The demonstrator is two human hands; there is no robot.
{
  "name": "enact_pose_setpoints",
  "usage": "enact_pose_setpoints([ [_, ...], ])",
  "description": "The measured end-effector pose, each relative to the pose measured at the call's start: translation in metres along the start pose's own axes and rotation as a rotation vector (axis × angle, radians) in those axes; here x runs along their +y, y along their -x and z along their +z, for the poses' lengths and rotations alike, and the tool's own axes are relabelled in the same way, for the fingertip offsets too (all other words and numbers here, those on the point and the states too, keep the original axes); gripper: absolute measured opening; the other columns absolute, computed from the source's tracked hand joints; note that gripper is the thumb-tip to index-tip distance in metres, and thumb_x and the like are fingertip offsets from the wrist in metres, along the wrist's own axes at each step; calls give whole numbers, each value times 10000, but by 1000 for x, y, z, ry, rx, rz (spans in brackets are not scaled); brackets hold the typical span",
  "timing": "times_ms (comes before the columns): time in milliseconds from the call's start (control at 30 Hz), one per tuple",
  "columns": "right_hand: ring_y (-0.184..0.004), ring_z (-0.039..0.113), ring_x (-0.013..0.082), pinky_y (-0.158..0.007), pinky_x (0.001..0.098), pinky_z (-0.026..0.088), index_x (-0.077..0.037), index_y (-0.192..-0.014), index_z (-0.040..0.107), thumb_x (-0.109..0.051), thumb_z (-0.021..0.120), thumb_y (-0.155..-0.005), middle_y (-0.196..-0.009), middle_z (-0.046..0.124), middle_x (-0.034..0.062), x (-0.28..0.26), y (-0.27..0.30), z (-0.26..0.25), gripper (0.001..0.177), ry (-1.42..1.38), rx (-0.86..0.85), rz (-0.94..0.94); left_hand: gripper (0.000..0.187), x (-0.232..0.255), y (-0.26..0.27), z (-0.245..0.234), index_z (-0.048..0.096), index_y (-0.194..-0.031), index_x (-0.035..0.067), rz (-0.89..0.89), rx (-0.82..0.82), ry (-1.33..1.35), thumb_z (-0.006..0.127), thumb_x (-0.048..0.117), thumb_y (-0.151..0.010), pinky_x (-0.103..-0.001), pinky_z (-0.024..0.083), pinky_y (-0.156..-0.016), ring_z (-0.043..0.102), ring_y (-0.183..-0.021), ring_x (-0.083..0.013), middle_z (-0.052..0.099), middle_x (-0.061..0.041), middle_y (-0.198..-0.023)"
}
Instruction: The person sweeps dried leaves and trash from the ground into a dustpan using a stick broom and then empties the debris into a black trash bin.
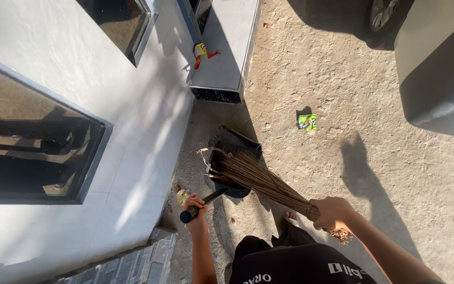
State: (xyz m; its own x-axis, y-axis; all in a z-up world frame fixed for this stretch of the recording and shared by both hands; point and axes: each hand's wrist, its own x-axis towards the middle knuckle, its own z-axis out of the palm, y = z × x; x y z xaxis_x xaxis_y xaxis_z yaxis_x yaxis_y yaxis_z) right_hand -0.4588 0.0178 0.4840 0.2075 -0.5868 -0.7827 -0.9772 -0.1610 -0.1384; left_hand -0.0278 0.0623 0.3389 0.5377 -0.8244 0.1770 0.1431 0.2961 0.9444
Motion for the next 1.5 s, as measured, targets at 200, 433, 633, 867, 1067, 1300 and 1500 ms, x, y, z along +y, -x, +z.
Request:
enact_pose_setpoints([
  [200,-879,743,138,-813,328,576,-343,-1277,627,-494,797,-677,-879,769,-44,74,-28,-74,641,-81,-3,65,348,-32,-55,97,537,-732,80,-86,-23,-54,625,-234,-608,-542,314,-1233,548,-1291,-337,676,-87,-911],
  [433,-803,770,160,-796,352,594,-357,-1323,603,-466,816,-684,-832,787,10,100,-73,-125,682,-271,56,128,367,-89,-162,201,508,-738,100,-115,-181,-53,598,-240,-631,-544,396,-1133,538,-1139,-321,599,-64,-1113],
  [633,-811,786,184,-812,361,600,-415,-1352,631,-469,823,-658,-856,806,8,131,-69,-173,721,-359,123,224,343,-125,-236,285,538,-747,111,-224,-260,-109,721,-169,-673,-510,464,-1086,531,-1273,-285,551,-33,-1243],
  [867,-861,773,201,-835,371,610,-358,-1462,530,-496,805,-708,-886,801,40,174,-61,-192,814,-492,115,382,315,-172,-252,346,544,-739,109,-366,-330,-155,758,-122,-744,-494,525,-1012,537,-1257,-280,527,-19,-1262],
  [1067,-892,817,220,-856,367,623,-312,-1490,541,-498,840,-675,-996,834,70,244,-98,-180,888,-577,119,496,270,-217,-244,385,560,-761,98,-420,-370,-141,769,-68,-802,-495,526,-952,547,-1208,-298,540,-52,-1231],
  [1300,-932,789,221,-900,410,609,-267,-1426,592,-515,823,-701,-1020,808,59,328,-208,-156,800,-604,72,546,228,-265,-230,439,627,-846,111,-222,-543,-306,825,-1,-834,-478,525,-1034,535,-1246,-293,544,-77,-1256],
  [1500,-1041,734,243,-930,399,574,-215,-1286,695,-604,792,-659,-1117,776,65,353,-304,-165,745,-693,39,586,313,-291,-209,463,745,-1129,194,-338,-597,-819,863,220,-840,-478,551,-948,557,-1112,-329,466,-107,-1253],
])
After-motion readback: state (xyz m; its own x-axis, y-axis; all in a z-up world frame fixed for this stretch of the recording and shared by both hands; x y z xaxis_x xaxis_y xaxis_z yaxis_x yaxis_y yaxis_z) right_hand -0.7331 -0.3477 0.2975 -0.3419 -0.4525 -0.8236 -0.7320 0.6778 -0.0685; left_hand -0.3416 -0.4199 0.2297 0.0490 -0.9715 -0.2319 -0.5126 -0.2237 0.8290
